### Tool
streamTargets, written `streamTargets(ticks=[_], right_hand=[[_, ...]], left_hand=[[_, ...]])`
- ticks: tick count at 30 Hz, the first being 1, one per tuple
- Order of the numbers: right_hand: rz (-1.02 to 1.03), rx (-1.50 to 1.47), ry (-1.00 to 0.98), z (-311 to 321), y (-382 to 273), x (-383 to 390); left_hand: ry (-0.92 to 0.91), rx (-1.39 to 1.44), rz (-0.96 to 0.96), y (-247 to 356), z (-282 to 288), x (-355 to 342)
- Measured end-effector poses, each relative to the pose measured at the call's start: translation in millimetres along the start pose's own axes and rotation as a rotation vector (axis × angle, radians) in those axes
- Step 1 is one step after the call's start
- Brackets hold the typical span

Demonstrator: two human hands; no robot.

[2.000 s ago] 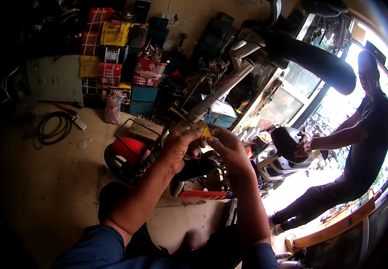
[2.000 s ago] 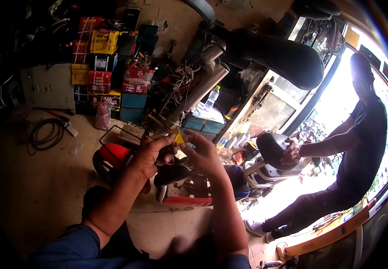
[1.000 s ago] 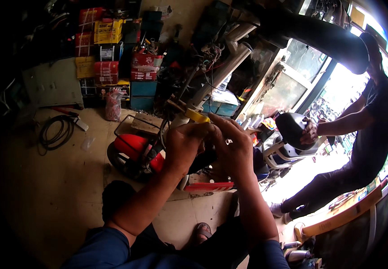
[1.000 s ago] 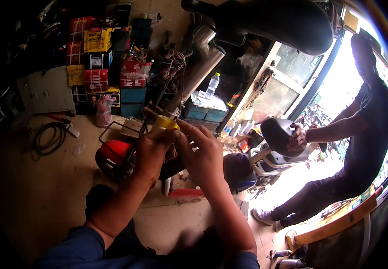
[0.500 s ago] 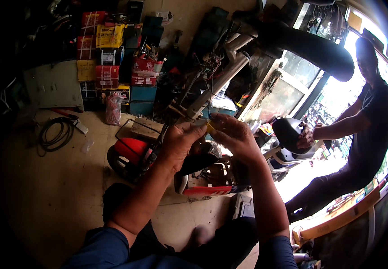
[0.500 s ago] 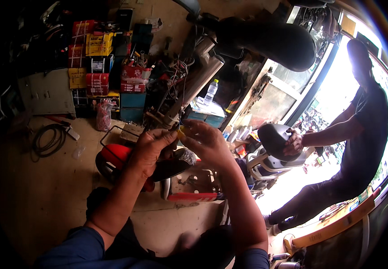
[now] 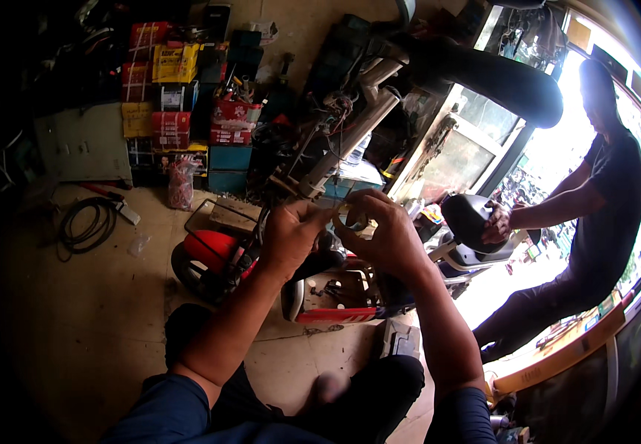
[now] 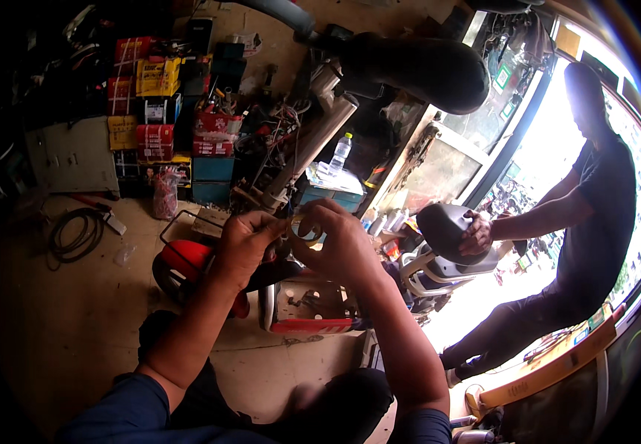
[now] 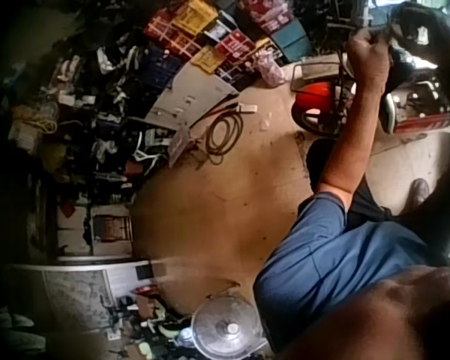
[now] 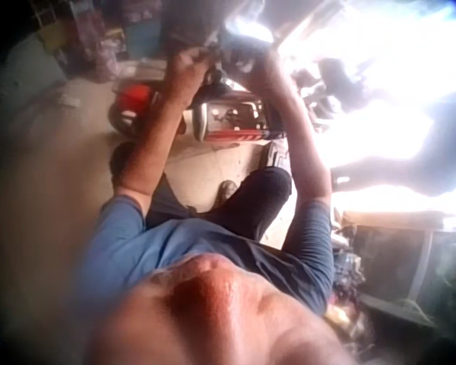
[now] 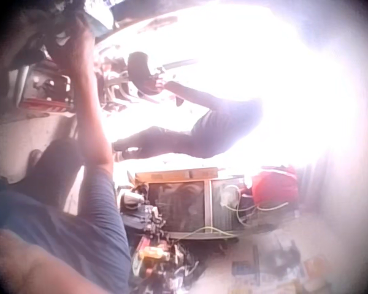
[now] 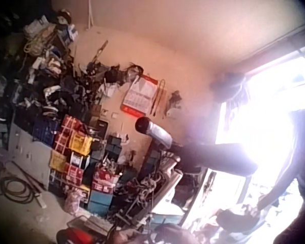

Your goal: The person strips a wire with a small blade, twists electrical wires together, and wraps the connection with yellow electrical tape on the front portion of a motorcycle.

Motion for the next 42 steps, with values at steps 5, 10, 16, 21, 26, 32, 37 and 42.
streamTargets(ticks=[5,10,16,21,26,32,37,42], right_hand=[[-0.135,-0.013,-0.095,0.9,6.8,0.3],[-0.014,0.005,-0.314,3.0,6.1,-8.8],[-0.024,0.137,-0.293,10.4,8.3,-11.1],[-0.016,0.182,-0.289,13.2,3.7,-13.0],[-0.034,0.249,-0.356,17.1,5.7,-14.3],[-0.017,0.298,-0.419,19.7,6.3,-19.9],[-0.044,0.162,-0.347,36.4,-1.0,-4.4],[0.395,-0.111,-0.459,20.8,-157.6,38.2]], left_hand=[[0.034,-0.04,-0.046,0.9,-4.5,-0.3],[0.027,-0.134,-0.038,2.0,-10.7,0.6],[-0.079,-0.12,-0.033,15.2,-28.4,2.0],[-0.166,-0.208,-0.052,22.6,-36.7,0.0],[-0.182,-0.251,-0.118,20.6,-41.5,-2.1],[-0.129,-0.094,0.055,21.8,-49.6,0.7],[-0.147,0.058,0.118,30.5,-69.3,3.2],[0.031,0.063,0.164,5.3,-51.4,-23.3]])
Point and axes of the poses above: each hand's wrist, its own x-axis away from the middle knuckle, its own z-axis out of the back of the hand, y = z × x, the point moved 6 cm from there along -x, towards the middle knuckle, and after that the axes turned 1 degree about y, right-handed, at the moved point
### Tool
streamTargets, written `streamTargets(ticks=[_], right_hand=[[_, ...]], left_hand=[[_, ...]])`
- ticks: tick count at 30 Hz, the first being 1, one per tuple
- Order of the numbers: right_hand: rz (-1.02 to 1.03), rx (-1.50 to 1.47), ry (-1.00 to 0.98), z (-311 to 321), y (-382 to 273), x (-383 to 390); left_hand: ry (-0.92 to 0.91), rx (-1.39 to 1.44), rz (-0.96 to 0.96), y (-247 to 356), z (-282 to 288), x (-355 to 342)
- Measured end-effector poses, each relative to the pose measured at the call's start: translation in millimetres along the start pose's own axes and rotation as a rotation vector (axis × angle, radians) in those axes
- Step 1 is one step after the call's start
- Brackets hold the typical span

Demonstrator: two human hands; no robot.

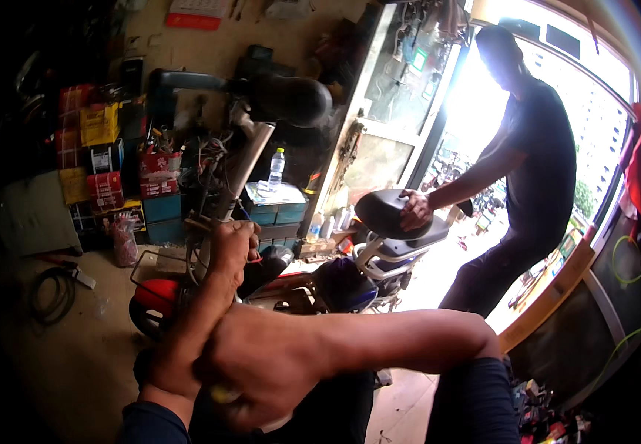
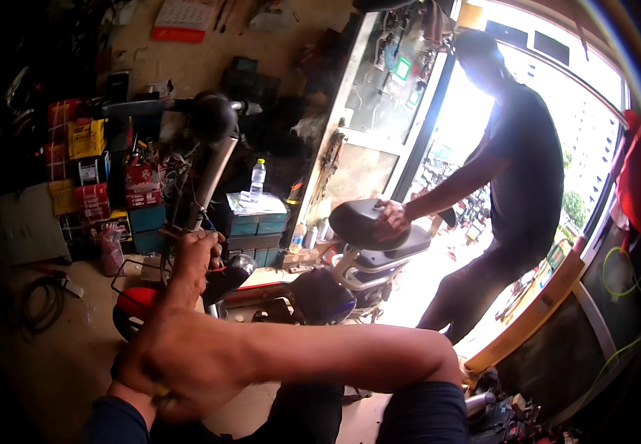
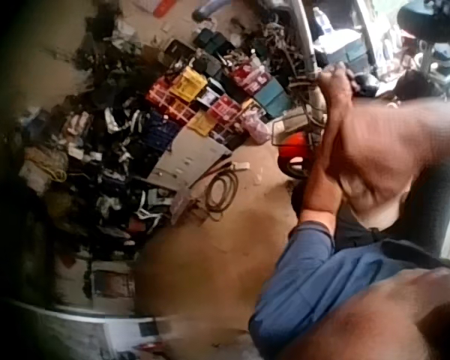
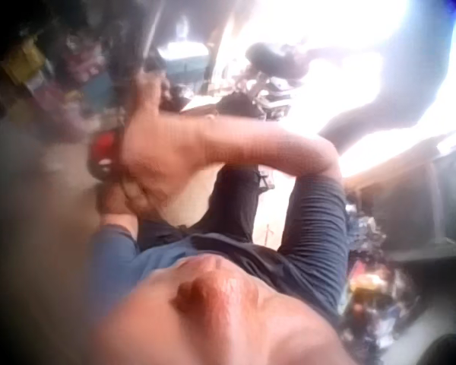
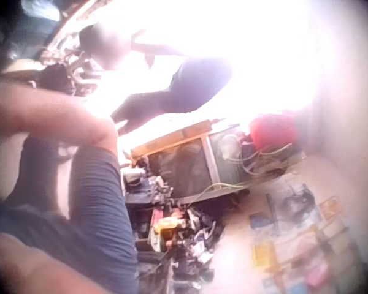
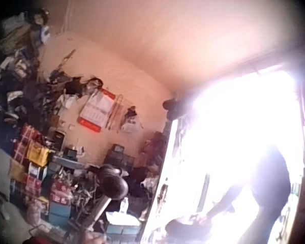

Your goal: The person strips a wire with a small blade, twists electrical wires together, and wraps the connection with yellow electrical tape on the front portion of a motorcycle.

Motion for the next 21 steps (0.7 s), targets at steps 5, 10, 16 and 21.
streamTargets(ticks=[5,10,16,21], right_hand=[[-0.238,-0.138,0.105,50.5,11.6,32.7],[-0.573,-0.242,0.425,24.7,82.8,125.5],[-1.045,-0.191,0.555,-43.5,198.7,236.4],[-1.142,0.083,0.34,-107.3,281.0,271.1]], left_hand=[[-0.258,0.114,0.048,23.0,-26.4,33.1],[-0.276,0.27,0.196,28.5,-1.2,40.5],[-0.257,0.24,0.203,28.2,6.3,29.5],[-0.246,0.32,0.181,25.0,13.7,23.3]])
Point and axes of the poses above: each hand's wrist, its own x-axis away from the middle knuckle, its own z-axis out of the back of the hand, y = z × x, the point moved 6 cm from there along -x, towards the middle knuckle, and after that the axes turned 1 degree about y, right-handed, at the moved point
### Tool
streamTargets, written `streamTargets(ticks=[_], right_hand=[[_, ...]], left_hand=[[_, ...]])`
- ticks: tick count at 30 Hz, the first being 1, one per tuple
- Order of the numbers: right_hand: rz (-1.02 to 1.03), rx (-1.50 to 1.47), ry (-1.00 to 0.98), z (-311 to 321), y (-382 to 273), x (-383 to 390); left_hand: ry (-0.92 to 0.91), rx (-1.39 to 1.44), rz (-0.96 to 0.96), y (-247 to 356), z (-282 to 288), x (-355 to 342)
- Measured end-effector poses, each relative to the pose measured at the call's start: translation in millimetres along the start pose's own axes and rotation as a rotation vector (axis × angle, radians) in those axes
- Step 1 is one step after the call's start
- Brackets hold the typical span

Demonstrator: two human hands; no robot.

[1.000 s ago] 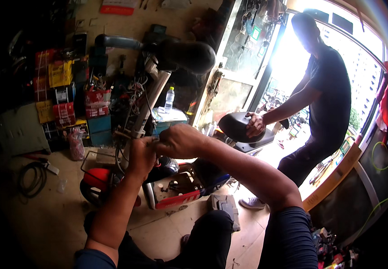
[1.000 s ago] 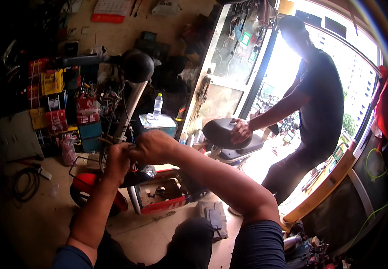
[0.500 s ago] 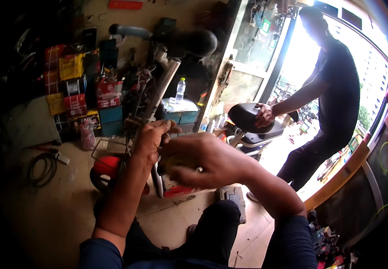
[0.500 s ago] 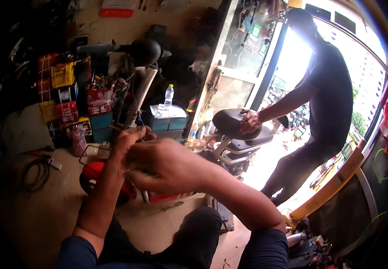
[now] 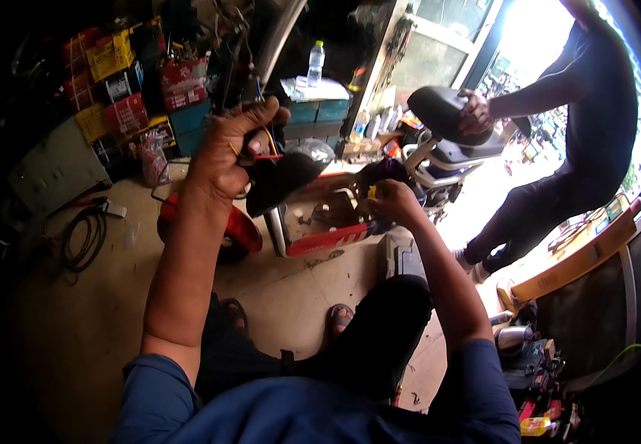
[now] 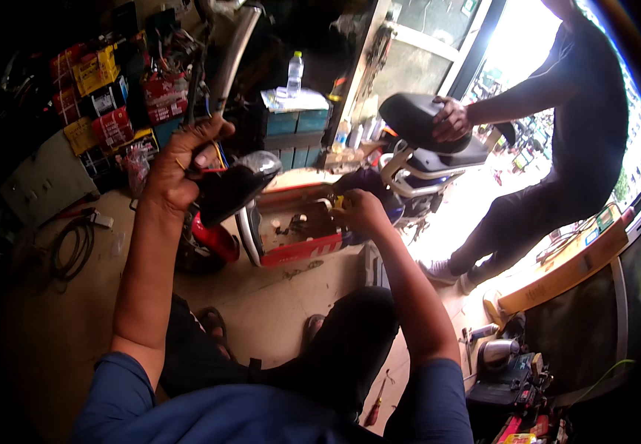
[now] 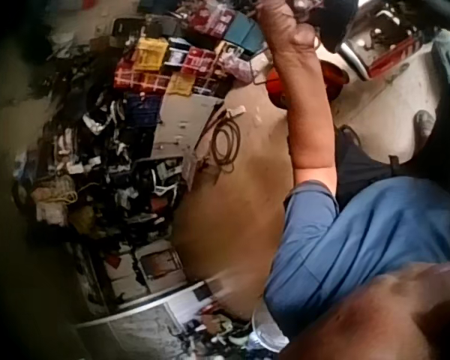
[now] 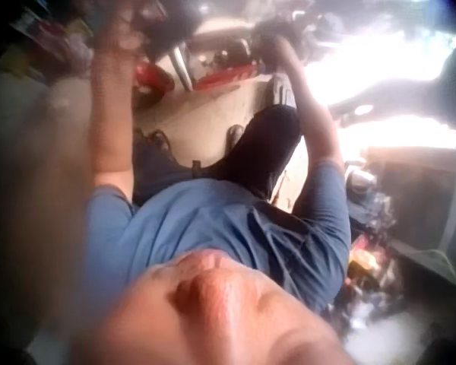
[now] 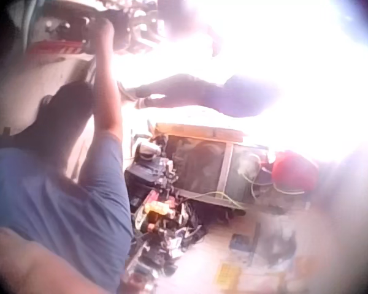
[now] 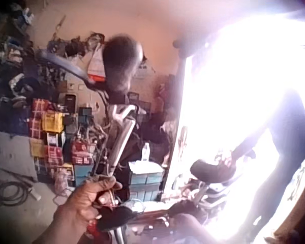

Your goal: The person strips a wire with a small blade, twists electrical wires together, and wraps the connection with yellow electrical tape on the front portion of a motorcycle.

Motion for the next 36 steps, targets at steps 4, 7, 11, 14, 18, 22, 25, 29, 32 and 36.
streamTargets(ticks=[4,7,11,14,18,22,25,29,32,36], right_hand=[[0.025,-0.046,-0.186,-79.0,26.1,-35.3],[0.403,0.282,-0.321,-157.9,27.8,-64.3],[0.232,0.349,-0.451,-240.5,54.2,-91.3],[0.178,0.279,-0.362,-248.7,62.4,-90.9],[0.06,0.221,-0.221,-229.6,59.6,-104.0],[0.198,0.05,-0.09,-133.8,-42.1,-80.8],[0.186,-0.085,0.126,-93.6,-36.1,-85.8],[0.134,-0.525,0.363,-30.1,-53.7,-81.2],[0.232,-0.9,0.379,16.6,-100.5,-68.5],[0.248,-1.017,0.201,59.8,-180.8,-41.4]], left_hand=[[-0.035,-0.124,-0.124,4.8,-5.5,7.1],[-0.011,-0.184,-0.162,5.9,-4.6,11.3],[0.023,-0.208,-0.166,3.8,-0.2,10.1],[0.071,-0.271,-0.202,6.9,-11.1,8.8],[0.037,-0.067,-0.131,-4.6,-9.5,-1.1],[0.074,-0.078,-0.16,-7.9,11.3,6.4],[0.031,-0.022,-0.108,-13.5,-3.1,8.3],[-0.036,-0.005,-0.131,-17.8,-3.0,13.5],[-0.086,0.025,-0.155,-23.1,2.3,11.9],[-0.099,0.043,-0.165,-20.1,9.8,23.1]])
Point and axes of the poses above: each hand's wrist, its own x-axis away from the middle knuckle, its own z-axis out of the back of the hand, y = z × x, the point moved 6 cm from there along -x, towards the middle knuckle, and after that the axes turned 1 degree about y, right-handed, at the moved point
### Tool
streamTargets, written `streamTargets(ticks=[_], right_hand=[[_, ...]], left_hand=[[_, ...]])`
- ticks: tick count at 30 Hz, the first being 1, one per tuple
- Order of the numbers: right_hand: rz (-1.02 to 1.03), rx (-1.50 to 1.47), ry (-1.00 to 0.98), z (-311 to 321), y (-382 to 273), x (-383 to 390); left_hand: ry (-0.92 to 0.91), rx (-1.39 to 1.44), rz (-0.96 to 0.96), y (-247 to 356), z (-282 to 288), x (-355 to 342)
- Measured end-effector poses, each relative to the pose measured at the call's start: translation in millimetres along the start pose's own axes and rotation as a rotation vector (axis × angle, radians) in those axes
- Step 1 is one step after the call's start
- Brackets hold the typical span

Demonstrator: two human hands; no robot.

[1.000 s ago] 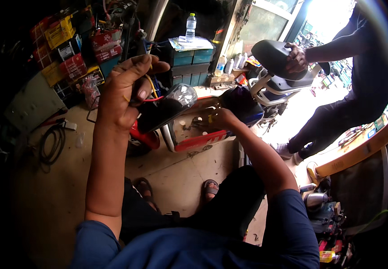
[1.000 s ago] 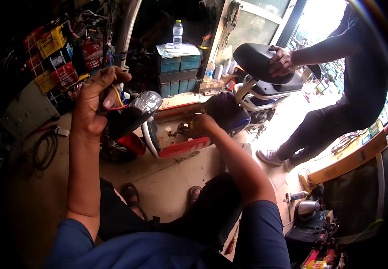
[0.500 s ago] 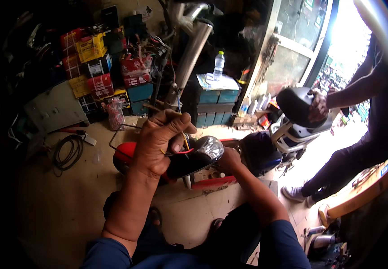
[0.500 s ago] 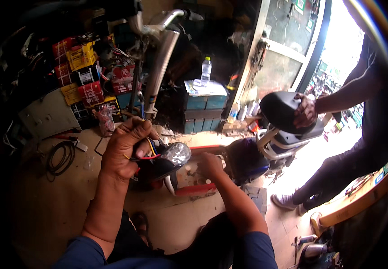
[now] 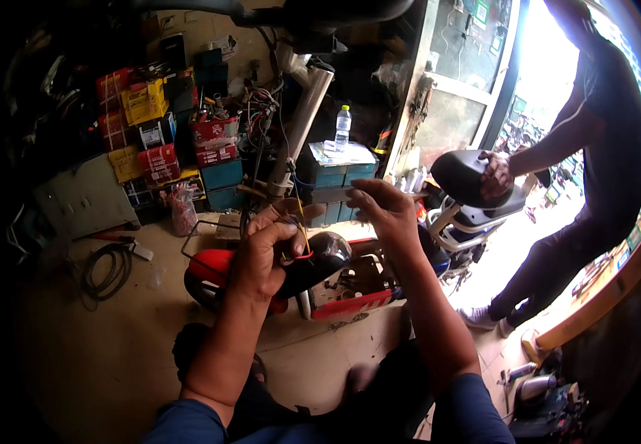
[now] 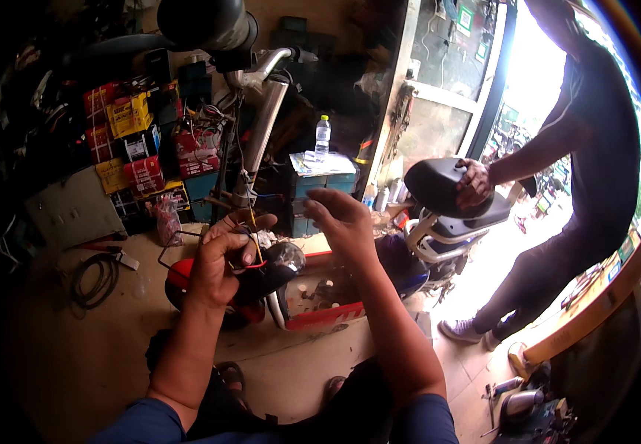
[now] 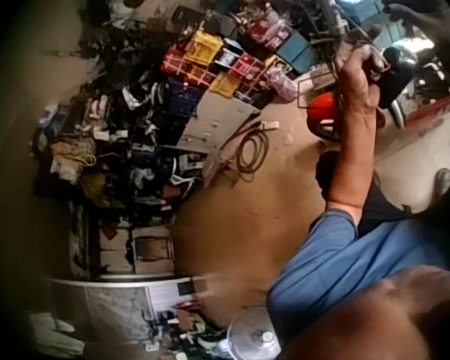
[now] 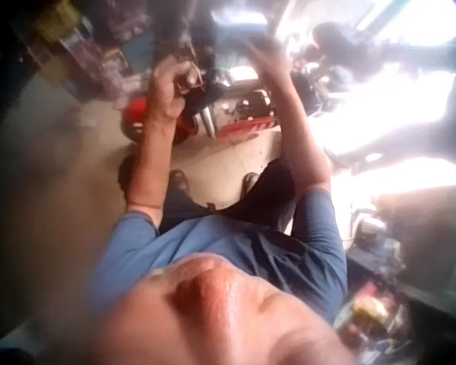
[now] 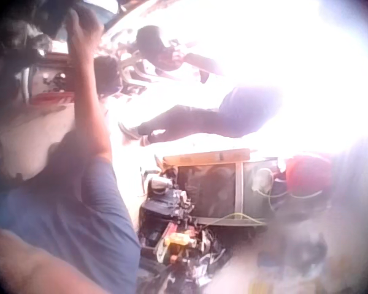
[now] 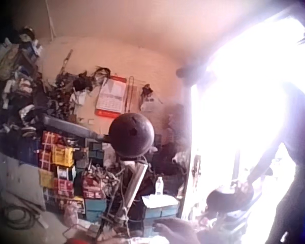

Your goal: The person strips a wire with a small blade, twists electrical wires together, and wraps the connection with yellow electrical tape on the front portion of a motorcycle.

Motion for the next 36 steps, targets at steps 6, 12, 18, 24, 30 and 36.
streamTargets(ticks=[6,12,18,24,30,36], right_hand=[[0.054,-0.166,-0.212,-37.8,-15.1,11.4],[0.011,-0.169,-0.145,-41.0,-13.4,11.9],[-0.031,-0.175,-0.23,-51.4,-3.1,16.6],[0.02,-0.064,-0.261,-56.5,-14.2,25.0],[0.011,0.083,-0.305,-66.4,-7.2,24.6],[-0.042,-0.134,-0.273,-62.3,-4.4,23.1]], left_hand=[[0.037,-0.025,-0.005,-6.1,9.1,1.1],[0.138,-0.019,0.016,-6.5,5.9,6.4],[0.11,-0.03,0.03,-5.2,18.6,3.1],[0.179,-0.087,0.025,-4.4,13.9,5.2],[0.122,-0.099,0.072,-8.8,21.4,5.1],[0.076,-0.062,0.003,-3.2,14.5,3.3]])
Point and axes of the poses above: each hand's wrist, its own x-axis away from the middle knuckle, its own z-axis out of the back of the hand, y = z × x, the point moved 6 cm from there along -x, towards the middle knuckle, and after that the axes turned 1 degree about y, right-handed, at the moved point
